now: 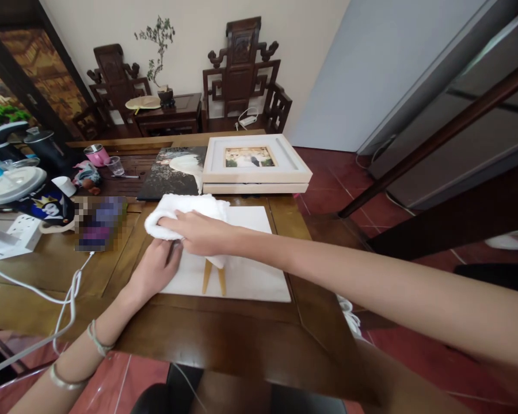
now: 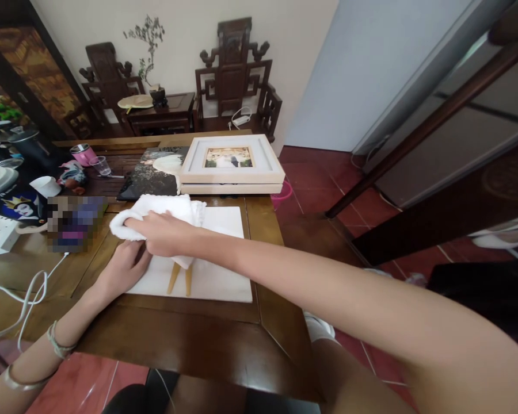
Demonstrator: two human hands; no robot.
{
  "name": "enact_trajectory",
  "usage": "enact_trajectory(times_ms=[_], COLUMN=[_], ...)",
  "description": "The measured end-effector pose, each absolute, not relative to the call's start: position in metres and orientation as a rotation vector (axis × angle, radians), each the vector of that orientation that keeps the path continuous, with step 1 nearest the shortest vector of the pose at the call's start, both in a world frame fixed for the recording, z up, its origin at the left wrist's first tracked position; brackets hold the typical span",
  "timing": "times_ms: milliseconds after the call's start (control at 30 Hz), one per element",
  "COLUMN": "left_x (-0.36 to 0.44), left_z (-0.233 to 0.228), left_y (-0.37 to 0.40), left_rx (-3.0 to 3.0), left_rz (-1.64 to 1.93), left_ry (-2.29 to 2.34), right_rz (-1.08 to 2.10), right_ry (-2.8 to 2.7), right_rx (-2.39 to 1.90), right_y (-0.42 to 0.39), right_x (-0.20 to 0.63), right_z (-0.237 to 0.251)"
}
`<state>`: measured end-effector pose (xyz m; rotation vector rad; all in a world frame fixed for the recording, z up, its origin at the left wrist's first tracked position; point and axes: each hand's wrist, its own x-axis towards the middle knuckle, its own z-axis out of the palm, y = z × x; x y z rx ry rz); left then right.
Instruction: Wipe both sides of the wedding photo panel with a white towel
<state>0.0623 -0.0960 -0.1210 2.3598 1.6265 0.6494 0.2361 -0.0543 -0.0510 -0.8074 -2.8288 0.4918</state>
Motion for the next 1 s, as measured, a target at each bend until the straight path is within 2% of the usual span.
enact_trajectory(times_ms=[267,500,667,767,900,1000], left_x=[0.063,0.057,0.060,0.062,0.064,0.065], left_z=[-0.118,-0.126,-0.126,-0.125,-0.124,-0.124], left_y=[-0.097,-0.096,-0.095,-0.095,-0.095,-0.095], left_rx=[2.395,2.378,2.384,2.390,2.413,2.417], left_rz=[0.726,0.709,0.721,0.715,0.727,0.713], left_ry=[1.524,1.541,1.556,1.560,1.560,1.564], right_rz=[0.585,0.621,0.495,0.389,0.614,0.737], right_ry=[-2.888,-2.904,-2.774,-2.797,-2.907,-2.945], right_rx=[-0.935,-1.133,-1.418,-1.254,-0.974,-1.002], right_y=[-0.036,-0.033,-0.084,-0.142,-0.191,-0.183], right_x=[0.238,0.320,0.364,0.364,0.356,0.355], right_z=[-0.035,-0.035,-0.062,-0.079,-0.081,-0.067])
